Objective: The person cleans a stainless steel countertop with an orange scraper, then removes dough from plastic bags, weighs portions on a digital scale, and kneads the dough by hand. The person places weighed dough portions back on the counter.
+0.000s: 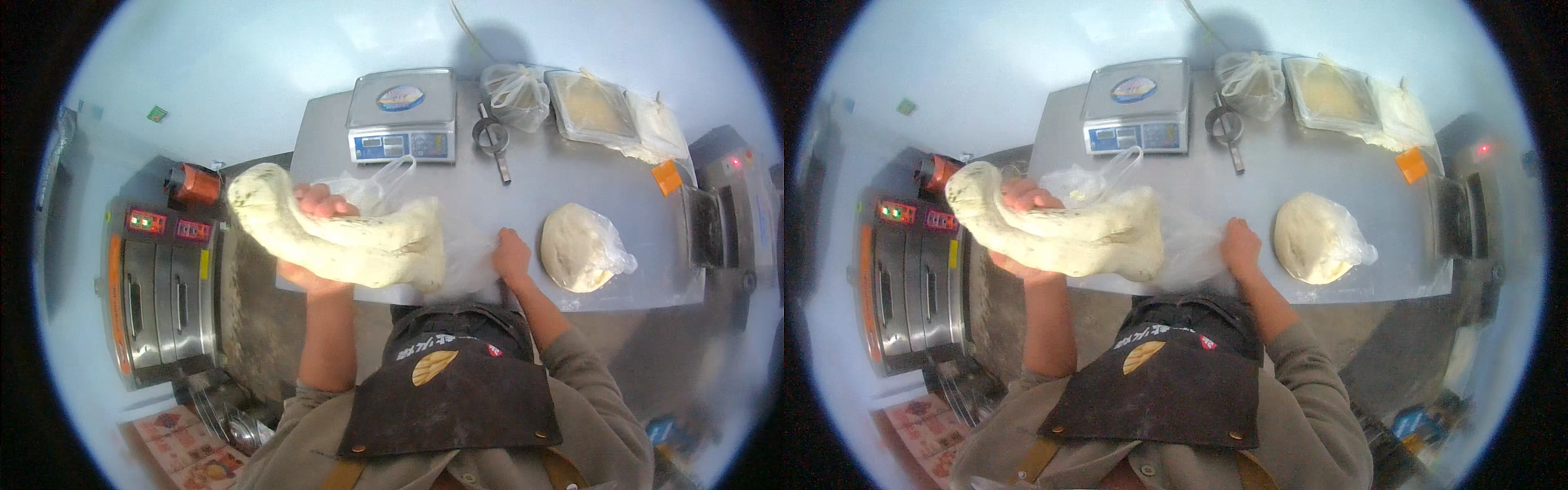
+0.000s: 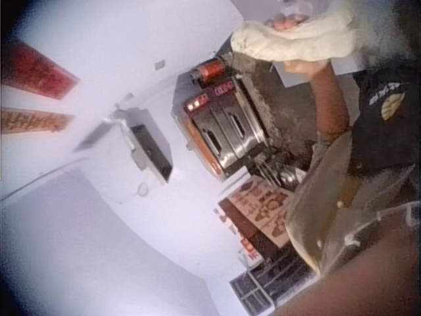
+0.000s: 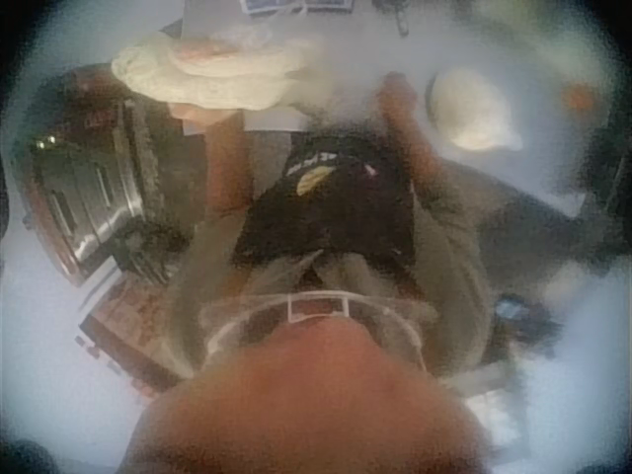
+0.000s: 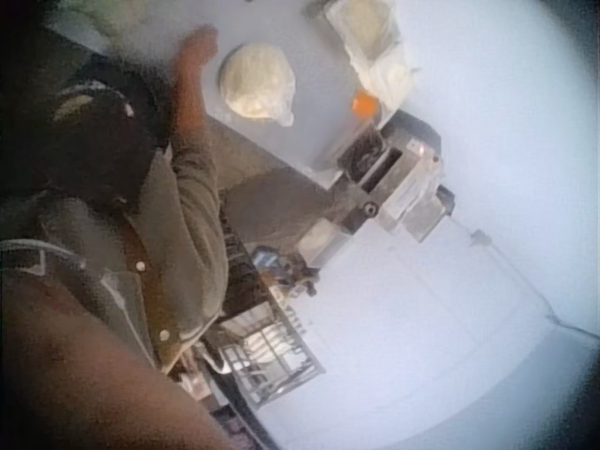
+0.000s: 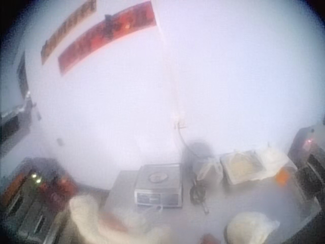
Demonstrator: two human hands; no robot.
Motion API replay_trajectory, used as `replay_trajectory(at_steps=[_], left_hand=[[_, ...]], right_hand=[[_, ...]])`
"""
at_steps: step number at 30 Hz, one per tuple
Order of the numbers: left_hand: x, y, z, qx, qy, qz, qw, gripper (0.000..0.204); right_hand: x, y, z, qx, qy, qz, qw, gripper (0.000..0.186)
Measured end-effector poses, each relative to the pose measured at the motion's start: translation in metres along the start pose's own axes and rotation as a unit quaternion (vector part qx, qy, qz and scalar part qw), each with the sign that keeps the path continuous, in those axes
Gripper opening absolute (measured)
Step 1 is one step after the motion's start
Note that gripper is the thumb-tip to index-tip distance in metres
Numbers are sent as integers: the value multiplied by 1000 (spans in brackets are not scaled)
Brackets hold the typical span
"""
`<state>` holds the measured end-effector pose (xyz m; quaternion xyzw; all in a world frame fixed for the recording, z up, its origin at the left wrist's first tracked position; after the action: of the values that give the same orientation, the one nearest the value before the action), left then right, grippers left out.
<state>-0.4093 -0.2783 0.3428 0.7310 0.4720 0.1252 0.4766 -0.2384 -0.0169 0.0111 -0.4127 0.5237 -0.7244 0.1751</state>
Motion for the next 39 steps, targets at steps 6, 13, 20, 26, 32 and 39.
replay_trajectory(at_steps=[6, 13, 20, 26, 32, 39], left_hand=[[-21, 22, -17, 3, -35, 152, 988, 65], [-32, 25, -28, 39, -92, 292, 951, 61], [-22, 4, -12, -41, -4, 215, 976, 57], [12, -6, -16, -55, -22, 256, 965, 57], [0, -32, -7, -115, 19, 74, 990, 59], [-40, -58, 21, -166, 35, -131, 977, 61]], right_hand=[[-40, -11, -22, -27, 6, -21, 999, 23], [-99, -36, -40, -104, 171, -159, 967, 43], [1, -97, 9, -261, -42, -153, 952, 71], [153, -60, 54, 353, -37, -753, 554, 75], [191, -86, 71, 361, 36, -823, 437, 63], [152, -145, 42, 144, 26, -649, 746, 43]])
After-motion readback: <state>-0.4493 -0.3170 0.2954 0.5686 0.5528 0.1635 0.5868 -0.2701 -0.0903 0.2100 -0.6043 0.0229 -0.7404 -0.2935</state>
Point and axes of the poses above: each hand's wrist, its own z-axis away from the middle knuckle, its own y-axis out of the palm, x = y × z, the point moved 6 cm from there along -z, towards the middle knuckle, and after that the axes turned 2 degrees about z, right-handed, at the moved point
